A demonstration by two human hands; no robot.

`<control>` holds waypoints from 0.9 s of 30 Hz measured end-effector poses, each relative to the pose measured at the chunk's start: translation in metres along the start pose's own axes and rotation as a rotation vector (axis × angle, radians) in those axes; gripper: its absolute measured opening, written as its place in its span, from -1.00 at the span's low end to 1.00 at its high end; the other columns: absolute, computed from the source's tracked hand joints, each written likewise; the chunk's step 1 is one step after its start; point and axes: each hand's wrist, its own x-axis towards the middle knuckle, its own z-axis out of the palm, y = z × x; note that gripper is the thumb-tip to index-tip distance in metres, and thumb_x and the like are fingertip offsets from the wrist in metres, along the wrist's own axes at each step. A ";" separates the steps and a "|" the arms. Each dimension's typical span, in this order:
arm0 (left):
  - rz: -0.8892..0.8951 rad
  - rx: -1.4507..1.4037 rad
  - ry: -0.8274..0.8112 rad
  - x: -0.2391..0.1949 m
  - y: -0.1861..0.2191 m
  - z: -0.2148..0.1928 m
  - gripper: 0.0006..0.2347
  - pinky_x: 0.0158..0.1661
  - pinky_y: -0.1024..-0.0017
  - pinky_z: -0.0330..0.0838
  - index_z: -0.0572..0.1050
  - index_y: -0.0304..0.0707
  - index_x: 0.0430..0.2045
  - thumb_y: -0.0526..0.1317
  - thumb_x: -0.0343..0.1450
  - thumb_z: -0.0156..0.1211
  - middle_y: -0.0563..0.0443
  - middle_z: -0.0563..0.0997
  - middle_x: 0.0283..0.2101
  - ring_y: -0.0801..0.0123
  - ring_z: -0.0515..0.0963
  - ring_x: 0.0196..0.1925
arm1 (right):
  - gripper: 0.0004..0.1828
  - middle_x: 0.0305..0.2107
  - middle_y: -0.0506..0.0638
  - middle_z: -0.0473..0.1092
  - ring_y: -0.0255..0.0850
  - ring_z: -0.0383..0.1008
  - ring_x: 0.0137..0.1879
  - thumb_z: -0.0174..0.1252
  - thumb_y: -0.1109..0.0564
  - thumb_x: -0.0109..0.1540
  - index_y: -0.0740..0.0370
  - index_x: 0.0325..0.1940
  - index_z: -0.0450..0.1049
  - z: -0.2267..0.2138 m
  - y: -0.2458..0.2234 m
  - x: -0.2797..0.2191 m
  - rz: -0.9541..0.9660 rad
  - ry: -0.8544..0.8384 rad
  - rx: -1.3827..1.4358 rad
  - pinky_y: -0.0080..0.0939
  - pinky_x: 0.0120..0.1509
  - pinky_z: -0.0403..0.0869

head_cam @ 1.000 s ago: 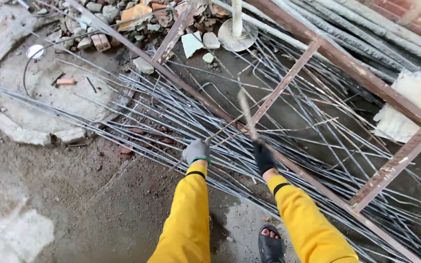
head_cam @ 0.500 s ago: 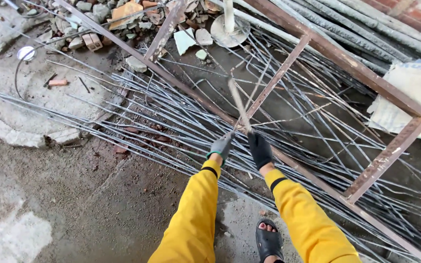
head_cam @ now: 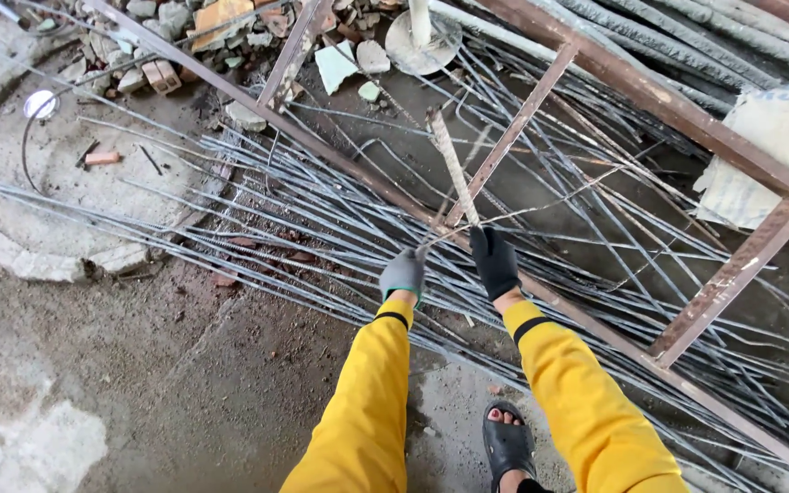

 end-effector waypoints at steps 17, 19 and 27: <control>-0.122 -0.310 0.049 0.038 -0.051 0.017 -0.47 0.07 -0.09 0.48 0.54 -0.28 -0.04 0.24 0.43 0.09 -0.45 0.63 -0.07 -0.28 0.61 0.06 | -0.38 -0.31 0.13 0.56 0.17 0.54 -0.02 -0.07 -0.47 0.36 0.08 -0.15 0.54 0.004 -0.027 -0.007 0.062 -0.049 0.075 0.16 0.03 0.51; -0.103 -0.341 0.050 0.030 -0.056 0.012 -0.50 0.04 -0.01 0.52 0.55 -0.24 -0.07 0.23 0.41 0.14 -0.37 0.65 -0.13 -0.19 0.65 -0.01 | -0.39 -0.28 0.25 0.55 0.24 0.53 -0.02 -0.03 -0.41 0.37 0.17 -0.12 0.56 0.021 0.007 -0.018 0.043 -0.028 0.020 0.22 0.05 0.51; 0.006 -0.467 0.002 -0.008 -0.041 -0.029 -0.29 0.26 -0.07 0.33 0.43 -0.50 0.10 0.33 0.49 -0.19 -0.53 0.59 0.03 -0.24 0.52 0.21 | -0.36 -0.83 0.01 0.31 -0.07 0.34 -0.75 0.15 -0.47 0.22 0.14 -0.50 0.56 0.034 0.030 -0.025 0.554 -0.185 0.301 -0.20 -0.72 0.31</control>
